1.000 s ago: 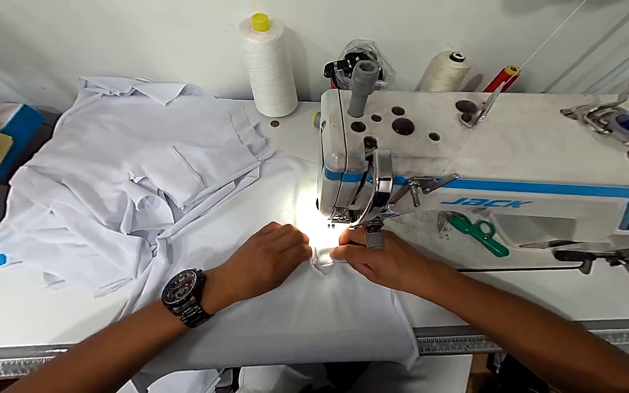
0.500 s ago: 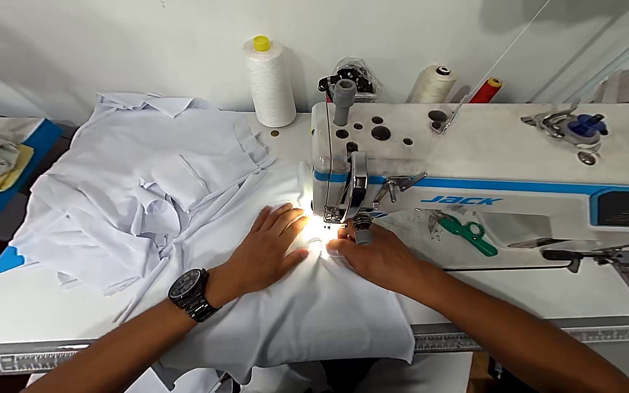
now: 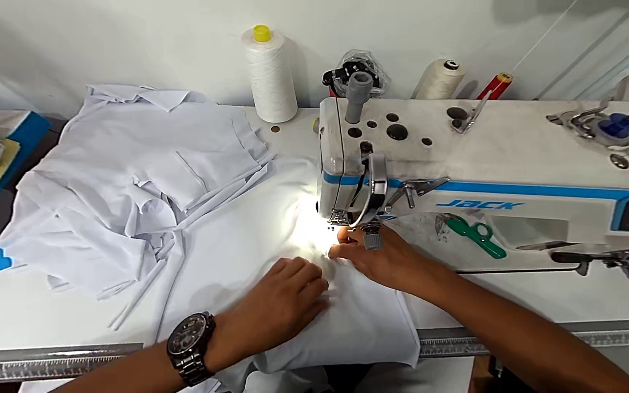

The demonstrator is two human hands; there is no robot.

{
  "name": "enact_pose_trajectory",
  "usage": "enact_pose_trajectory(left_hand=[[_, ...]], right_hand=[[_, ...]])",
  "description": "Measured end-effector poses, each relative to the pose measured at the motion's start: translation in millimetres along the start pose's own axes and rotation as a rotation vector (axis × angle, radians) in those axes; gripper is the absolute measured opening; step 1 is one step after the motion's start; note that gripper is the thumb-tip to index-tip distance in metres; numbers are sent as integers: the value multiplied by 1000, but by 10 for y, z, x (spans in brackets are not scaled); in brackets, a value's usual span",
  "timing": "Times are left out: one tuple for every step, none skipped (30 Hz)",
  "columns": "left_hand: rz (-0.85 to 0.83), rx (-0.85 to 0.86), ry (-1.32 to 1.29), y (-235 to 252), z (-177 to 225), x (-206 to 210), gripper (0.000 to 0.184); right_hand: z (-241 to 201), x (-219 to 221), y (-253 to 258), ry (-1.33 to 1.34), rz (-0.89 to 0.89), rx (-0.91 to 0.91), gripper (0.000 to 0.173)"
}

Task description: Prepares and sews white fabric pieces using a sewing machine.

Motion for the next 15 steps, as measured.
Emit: enact_pose_trajectory(left_hand=[[14,27,-1,0,35,17,26],[35,60,-4,2,69,7,25],[63,99,-13,3,108,-23,24],[90,132,-27,2,145,-60,24],[108,154,-42,2,163,-88,23],[113,153,-48,1,149,-95,23],[106,130,-46,-6,108,-77,23],[92,96,-42,-16,56,-48,24],[78,67,-44,-22,16,-29,26],[78,53,-44,-21,-5,-31,28],[89,47,-43,-22,-10,-45,30],[108,40,-40,-28,-12,-66,33],[126,26,-38,-36,-19,-86,36],[139,5,-37,-44,-34,-98,41],[146,-20,-36,-55,-51,-98,47]], right_hand=[[9,30,6,-5,-33,1,29],[7,59,14,-15,-61,1,32],[0,79,18,-25,-76,1,35],[-3,89,16,-26,-83,2,34],[3,84,19,-16,-84,8,32],[18,63,26,-1,-75,13,29],[33,28,31,18,-47,18,27],[41,0,32,31,-22,22,26],[38,-17,30,36,-7,21,26],[30,-19,28,26,-8,19,25],[18,-2,30,4,-22,15,26],[-2,22,34,-28,-41,7,28],[-18,52,39,-55,-65,-1,31],[-23,79,43,-76,-83,-4,33],[-21,88,42,-80,-87,0,33]])
Point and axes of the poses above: each hand's wrist, its own y-axis towards the middle knuckle, its own x-axis out of the palm, z = x × y, the point moved 10 cm from there along y, towards the middle knuckle, and after that the axes turned 10 degrees about x, right-handed, at the moved point
